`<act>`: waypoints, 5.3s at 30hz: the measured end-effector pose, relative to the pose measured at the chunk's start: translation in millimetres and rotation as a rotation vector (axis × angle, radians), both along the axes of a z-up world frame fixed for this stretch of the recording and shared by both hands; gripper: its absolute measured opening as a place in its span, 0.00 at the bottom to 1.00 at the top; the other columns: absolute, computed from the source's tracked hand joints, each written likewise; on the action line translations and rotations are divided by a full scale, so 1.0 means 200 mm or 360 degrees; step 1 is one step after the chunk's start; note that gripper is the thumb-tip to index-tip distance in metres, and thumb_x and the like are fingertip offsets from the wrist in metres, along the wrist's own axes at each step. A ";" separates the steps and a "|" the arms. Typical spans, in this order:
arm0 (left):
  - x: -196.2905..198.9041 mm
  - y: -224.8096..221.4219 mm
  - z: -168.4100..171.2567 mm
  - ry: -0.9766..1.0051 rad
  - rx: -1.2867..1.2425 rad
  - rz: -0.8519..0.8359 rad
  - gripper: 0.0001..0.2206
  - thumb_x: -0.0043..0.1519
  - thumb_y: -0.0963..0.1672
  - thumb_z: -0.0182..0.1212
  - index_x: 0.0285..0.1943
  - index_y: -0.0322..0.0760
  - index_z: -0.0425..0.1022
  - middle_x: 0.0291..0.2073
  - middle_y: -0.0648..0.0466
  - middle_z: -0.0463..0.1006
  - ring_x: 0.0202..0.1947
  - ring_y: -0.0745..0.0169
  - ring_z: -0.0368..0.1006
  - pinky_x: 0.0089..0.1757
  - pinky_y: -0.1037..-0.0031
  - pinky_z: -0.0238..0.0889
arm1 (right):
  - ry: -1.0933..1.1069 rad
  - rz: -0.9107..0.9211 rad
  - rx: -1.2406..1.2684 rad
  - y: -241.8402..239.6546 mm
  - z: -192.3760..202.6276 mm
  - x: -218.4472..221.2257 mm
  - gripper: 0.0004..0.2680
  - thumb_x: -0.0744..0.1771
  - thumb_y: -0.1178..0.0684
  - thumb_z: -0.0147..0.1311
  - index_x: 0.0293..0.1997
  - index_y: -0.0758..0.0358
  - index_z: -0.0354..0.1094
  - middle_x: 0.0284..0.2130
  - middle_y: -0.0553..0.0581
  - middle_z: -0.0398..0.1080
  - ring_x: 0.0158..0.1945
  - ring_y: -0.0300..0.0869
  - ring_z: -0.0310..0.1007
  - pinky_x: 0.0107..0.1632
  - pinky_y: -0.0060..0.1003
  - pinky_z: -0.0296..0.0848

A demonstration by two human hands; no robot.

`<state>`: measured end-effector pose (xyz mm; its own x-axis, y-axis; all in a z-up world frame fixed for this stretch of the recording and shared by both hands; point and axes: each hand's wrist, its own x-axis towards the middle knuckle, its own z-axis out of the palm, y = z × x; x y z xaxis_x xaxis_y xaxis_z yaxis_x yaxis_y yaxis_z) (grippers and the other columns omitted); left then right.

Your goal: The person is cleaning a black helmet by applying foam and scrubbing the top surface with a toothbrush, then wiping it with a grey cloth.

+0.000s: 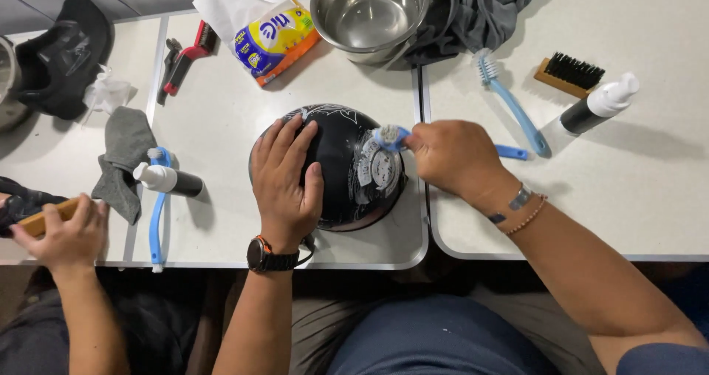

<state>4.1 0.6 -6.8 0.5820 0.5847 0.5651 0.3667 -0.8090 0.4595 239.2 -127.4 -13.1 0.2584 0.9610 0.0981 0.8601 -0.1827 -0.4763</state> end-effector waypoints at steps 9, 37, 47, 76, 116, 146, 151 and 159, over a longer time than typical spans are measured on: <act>0.00 0.03 -0.01 0.0042 0.0102 -0.0037 0.23 0.68 0.51 0.44 0.68 0.41 0.74 0.64 0.44 0.72 0.68 0.37 0.61 0.65 0.52 0.44 | 0.0356 -0.0480 -0.0013 -0.03 -0.01 0.12 0.09 0.70 0.47 0.47 0.48 0.53 0.73 0.30 0.58 0.76 0.38 0.53 0.78 0.43 0.46 0.75; 0.00 -0.01 0.05 0.0069 0.0154 -0.0117 0.21 0.68 0.44 0.44 0.66 0.27 0.72 0.65 0.35 0.72 0.68 0.30 0.63 0.67 0.47 0.52 | 0.0126 -0.0651 0.0312 -0.32 -0.29 0.34 0.04 0.65 0.66 0.48 0.40 0.65 0.65 0.35 0.59 0.69 0.39 0.50 0.68 0.41 0.44 0.69; 0.00 -0.01 0.06 0.0060 0.0170 -0.0110 0.21 0.68 0.44 0.44 0.65 0.25 0.73 0.64 0.34 0.72 0.68 0.30 0.63 0.66 0.47 0.53 | -0.0276 -0.0720 0.0185 -0.29 -0.35 0.40 0.02 0.66 0.61 0.54 0.38 0.62 0.71 0.29 0.56 0.71 0.30 0.52 0.68 0.27 0.47 0.66; -0.01 -0.01 0.05 0.0075 0.0071 -0.0051 0.21 0.67 0.45 0.46 0.68 0.36 0.72 0.67 0.44 0.71 0.70 0.38 0.61 0.66 0.49 0.52 | 0.2425 -0.0473 0.0498 -0.30 0.07 0.09 0.08 0.71 0.58 0.44 0.52 0.67 0.68 0.27 0.56 0.65 0.27 0.43 0.65 0.30 0.32 0.61; -0.01 -0.01 0.03 0.0051 0.0054 -0.0058 0.20 0.67 0.45 0.46 0.68 0.36 0.70 0.67 0.45 0.70 0.71 0.39 0.60 0.68 0.49 0.53 | 0.0818 -0.0142 0.0416 -0.23 -0.01 -0.12 0.02 0.68 0.60 0.59 0.43 0.63 0.75 0.31 0.51 0.75 0.34 0.37 0.71 0.39 0.30 0.69; -0.03 -0.01 0.04 0.0116 0.0033 -0.0024 0.21 0.68 0.46 0.46 0.69 0.39 0.70 0.68 0.47 0.70 0.72 0.40 0.60 0.66 0.50 0.52 | 0.0025 0.0360 0.0934 -0.07 -0.04 -0.16 0.05 0.65 0.69 0.54 0.33 0.64 0.68 0.21 0.55 0.63 0.23 0.47 0.57 0.26 0.39 0.56; -0.01 -0.02 0.06 0.0089 0.0057 -0.0052 0.21 0.67 0.44 0.47 0.68 0.35 0.71 0.66 0.44 0.71 0.70 0.37 0.61 0.66 0.48 0.52 | 0.0111 0.0147 0.0961 -0.06 -0.03 -0.18 0.05 0.64 0.68 0.56 0.30 0.66 0.67 0.20 0.55 0.64 0.23 0.45 0.61 0.26 0.39 0.58; -0.01 -0.01 0.04 0.0098 0.0080 -0.0066 0.21 0.67 0.45 0.45 0.68 0.35 0.71 0.67 0.43 0.70 0.70 0.36 0.61 0.65 0.48 0.52 | 0.1116 -0.0059 0.0674 -0.20 -0.02 -0.04 0.02 0.69 0.62 0.53 0.39 0.65 0.70 0.26 0.52 0.66 0.28 0.38 0.61 0.32 0.32 0.61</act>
<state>2.8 -0.7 1.9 0.6395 0.5313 0.5557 0.3586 -0.8455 0.3957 230.5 -168.2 -16.8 0.4253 0.8685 0.2546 0.3335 0.1111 -0.9362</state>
